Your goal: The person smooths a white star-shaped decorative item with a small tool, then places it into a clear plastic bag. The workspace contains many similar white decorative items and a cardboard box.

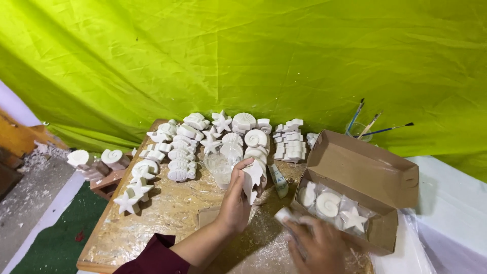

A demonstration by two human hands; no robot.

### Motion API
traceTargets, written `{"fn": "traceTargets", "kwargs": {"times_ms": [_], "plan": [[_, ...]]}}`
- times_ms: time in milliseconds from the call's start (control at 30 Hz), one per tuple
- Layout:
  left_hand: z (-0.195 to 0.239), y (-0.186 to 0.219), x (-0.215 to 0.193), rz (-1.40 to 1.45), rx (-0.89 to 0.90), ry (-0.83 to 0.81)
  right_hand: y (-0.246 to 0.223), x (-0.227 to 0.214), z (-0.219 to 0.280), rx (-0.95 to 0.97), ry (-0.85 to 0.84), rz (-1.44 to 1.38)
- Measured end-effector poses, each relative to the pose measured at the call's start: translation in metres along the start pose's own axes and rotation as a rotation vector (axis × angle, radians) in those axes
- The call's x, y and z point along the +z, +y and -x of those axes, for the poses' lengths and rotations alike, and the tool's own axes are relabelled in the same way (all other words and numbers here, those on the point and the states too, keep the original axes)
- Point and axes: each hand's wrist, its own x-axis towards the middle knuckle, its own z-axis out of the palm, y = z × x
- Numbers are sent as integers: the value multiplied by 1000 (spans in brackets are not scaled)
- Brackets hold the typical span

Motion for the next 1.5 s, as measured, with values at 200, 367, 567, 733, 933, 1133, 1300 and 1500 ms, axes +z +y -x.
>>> {"fn": "traceTargets", "kwargs": {"times_ms": [200, 367, 567, 733, 933, 1133, 1300, 1500], "plan": [[3, -3, 1, 108, -82, -63, 30, 20, 48, 17, -96, -51], [4, -5, 5, 32, -118, -142, 42, -11, 58, 101, 12, -36], [7, -2, 8, -108, -198, -197, 89, -55, 90, 225, 169, 33], [6, -5, 9, -69, -226, -193, 118, -82, 115, 586, 275, 243], [5, -11, 7, 165, -341, -166, 180, -62, 147, 862, -125, 603], [1, -23, -3, 190, -327, -112, 161, -59, 147, 753, 143, 544], [2, -19, 0, 225, -341, -143, 155, -62, 146, 785, 184, 585], [-2, -25, -12, 417, -416, -56, 162, -54, 145, 651, 476, 82]]}}
